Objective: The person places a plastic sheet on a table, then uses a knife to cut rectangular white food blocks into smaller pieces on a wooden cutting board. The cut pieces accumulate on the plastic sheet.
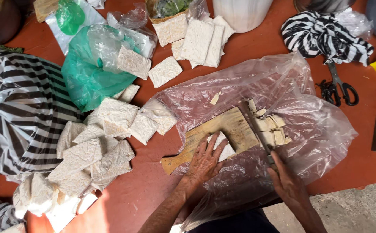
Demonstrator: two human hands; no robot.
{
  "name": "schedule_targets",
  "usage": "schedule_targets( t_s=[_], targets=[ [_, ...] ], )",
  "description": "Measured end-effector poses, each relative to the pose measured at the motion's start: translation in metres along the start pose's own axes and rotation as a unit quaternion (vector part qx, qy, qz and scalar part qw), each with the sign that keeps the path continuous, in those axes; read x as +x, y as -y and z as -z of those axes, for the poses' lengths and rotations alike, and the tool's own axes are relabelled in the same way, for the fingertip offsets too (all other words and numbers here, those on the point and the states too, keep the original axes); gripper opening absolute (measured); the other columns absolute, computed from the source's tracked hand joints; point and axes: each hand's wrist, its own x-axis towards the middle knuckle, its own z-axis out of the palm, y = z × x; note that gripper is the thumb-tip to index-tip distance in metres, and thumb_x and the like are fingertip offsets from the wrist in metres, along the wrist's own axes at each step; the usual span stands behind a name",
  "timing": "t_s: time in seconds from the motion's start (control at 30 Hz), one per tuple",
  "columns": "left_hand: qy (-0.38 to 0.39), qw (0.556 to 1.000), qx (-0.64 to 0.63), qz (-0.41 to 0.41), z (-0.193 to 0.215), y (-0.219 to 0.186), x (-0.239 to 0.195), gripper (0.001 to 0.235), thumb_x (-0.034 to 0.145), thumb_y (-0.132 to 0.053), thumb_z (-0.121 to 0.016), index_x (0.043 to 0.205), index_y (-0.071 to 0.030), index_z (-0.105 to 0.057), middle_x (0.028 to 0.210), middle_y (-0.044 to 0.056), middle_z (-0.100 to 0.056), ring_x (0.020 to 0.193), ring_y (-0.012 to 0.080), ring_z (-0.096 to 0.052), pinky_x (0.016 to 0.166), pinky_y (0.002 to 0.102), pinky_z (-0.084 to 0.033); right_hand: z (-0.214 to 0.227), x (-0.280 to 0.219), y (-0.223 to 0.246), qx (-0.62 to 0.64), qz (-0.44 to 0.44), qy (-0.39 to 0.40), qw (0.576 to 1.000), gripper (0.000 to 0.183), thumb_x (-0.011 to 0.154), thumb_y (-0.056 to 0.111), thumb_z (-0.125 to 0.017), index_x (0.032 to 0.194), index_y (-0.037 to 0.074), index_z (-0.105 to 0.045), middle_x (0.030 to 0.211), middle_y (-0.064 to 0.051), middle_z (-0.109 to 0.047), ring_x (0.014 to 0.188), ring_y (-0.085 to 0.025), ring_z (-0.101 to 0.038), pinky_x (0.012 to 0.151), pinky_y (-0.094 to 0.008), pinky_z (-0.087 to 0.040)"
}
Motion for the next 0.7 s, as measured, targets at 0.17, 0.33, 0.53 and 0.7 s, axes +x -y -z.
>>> schedule_targets(
  t_s=[0.17, 0.33, 0.53, 0.7],
  targets=[
    [0.021, 0.998, -0.056, 0.023, -0.003, -0.006, 0.021, 0.083, 0.089, -0.027, -0.073, 0.16, -0.02, -0.031, 0.167, 0.016, -0.02, 0.148, 0.0448, -0.026, 0.108, 0.056, -0.048, -0.007, -0.003, 0.014, -0.023, 0.055, 0.015, 0.998, 0.061, 0.099, 0.036, -0.054, 0.157, 0.022, -0.04, 0.128, -0.016, -0.07, 0.113, -0.033, -0.07, 0.094, -0.047, -0.054],
    [-0.005, 0.997, -0.081, 0.019, 0.002, -0.021, 0.047, 0.081, 0.09, -0.03, -0.07, 0.161, -0.021, -0.031, 0.17, 0.014, -0.023, 0.154, 0.0428, -0.027, 0.114, 0.054, -0.047, 0.0, -0.007, 0.025, 0.032, 0.077, 0.008, 0.996, 0.06, 0.098, 0.033, -0.057, 0.155, 0.02, -0.042, 0.122, -0.017, -0.071, 0.111, -0.033, -0.071, 0.091, -0.045, -0.056],
    [-0.091, 0.994, -0.053, -0.015, 0.017, -0.021, 0.037, 0.086, 0.091, -0.05, -0.067, 0.157, -0.01, -0.028, 0.161, 0.024, -0.024, 0.15, 0.0517, -0.019, 0.121, 0.064, -0.018, 0.027, -0.032, 0.035, 0.041, 0.05, 0.002, 0.998, 0.06, 0.095, 0.03, -0.06, 0.152, 0.021, -0.045, 0.124, -0.015, -0.072, 0.11, -0.034, -0.074, 0.088, -0.044, -0.058],
    [-0.051, 0.998, -0.022, -0.016, 0.025, -0.02, 0.03, 0.069, 0.097, -0.031, -0.066, 0.156, -0.006, -0.039, 0.156, 0.016, -0.04, 0.139, 0.0372, -0.04, 0.117, 0.052, -0.035, 0.038, -0.059, 0.037, -0.01, 0.146, -0.057, 0.988, 0.057, 0.091, 0.026, -0.064, 0.146, 0.02, -0.049, 0.13, -0.015, -0.069, 0.109, -0.036, -0.073, 0.083, -0.045, -0.061]
  ],
)
